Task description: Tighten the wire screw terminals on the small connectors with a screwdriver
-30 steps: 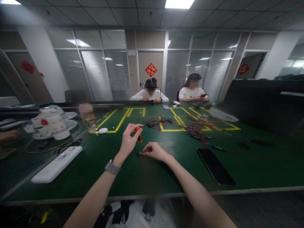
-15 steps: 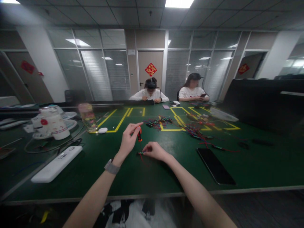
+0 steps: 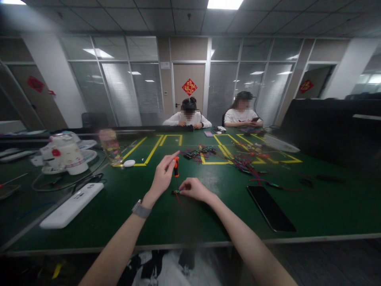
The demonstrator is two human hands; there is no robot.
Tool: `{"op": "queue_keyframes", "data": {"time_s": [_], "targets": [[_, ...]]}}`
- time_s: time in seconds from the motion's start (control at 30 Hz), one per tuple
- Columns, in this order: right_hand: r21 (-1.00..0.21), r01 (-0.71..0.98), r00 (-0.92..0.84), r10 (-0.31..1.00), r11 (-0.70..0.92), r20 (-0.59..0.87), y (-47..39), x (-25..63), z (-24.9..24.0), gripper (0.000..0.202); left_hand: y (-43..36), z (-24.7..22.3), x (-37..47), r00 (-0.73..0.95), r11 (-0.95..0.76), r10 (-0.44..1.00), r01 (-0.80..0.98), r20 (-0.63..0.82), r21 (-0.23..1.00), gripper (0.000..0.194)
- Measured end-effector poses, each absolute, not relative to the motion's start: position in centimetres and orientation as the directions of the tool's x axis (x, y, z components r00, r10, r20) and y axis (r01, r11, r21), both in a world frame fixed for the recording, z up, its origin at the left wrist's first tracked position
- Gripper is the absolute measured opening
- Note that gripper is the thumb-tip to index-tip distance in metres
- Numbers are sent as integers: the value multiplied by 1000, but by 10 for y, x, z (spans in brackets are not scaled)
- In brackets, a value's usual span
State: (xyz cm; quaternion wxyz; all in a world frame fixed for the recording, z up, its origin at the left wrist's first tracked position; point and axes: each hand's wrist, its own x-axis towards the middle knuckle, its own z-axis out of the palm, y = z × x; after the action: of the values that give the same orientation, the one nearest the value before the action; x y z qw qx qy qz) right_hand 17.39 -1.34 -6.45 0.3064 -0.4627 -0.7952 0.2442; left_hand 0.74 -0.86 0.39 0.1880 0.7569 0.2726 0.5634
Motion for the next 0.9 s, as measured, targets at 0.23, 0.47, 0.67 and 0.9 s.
{"op": "queue_keyframes", "data": {"time_s": [0.23,0.47,0.67,0.9], "targets": [[-669,592,-385,887,449,254,-13,174,-66,14,-8,4,9,172,-780,625,168,761,603,27],[-671,593,-389,888,445,245,-14,174,-63,14,-11,5,8,230,-787,616,179,753,590,35],[-674,588,-390,887,446,247,-13,175,-64,14,-10,4,9,215,-794,608,138,764,593,32],[-675,588,-382,888,446,254,-16,173,-62,14,-10,5,8,196,-778,626,226,754,587,30]]}}
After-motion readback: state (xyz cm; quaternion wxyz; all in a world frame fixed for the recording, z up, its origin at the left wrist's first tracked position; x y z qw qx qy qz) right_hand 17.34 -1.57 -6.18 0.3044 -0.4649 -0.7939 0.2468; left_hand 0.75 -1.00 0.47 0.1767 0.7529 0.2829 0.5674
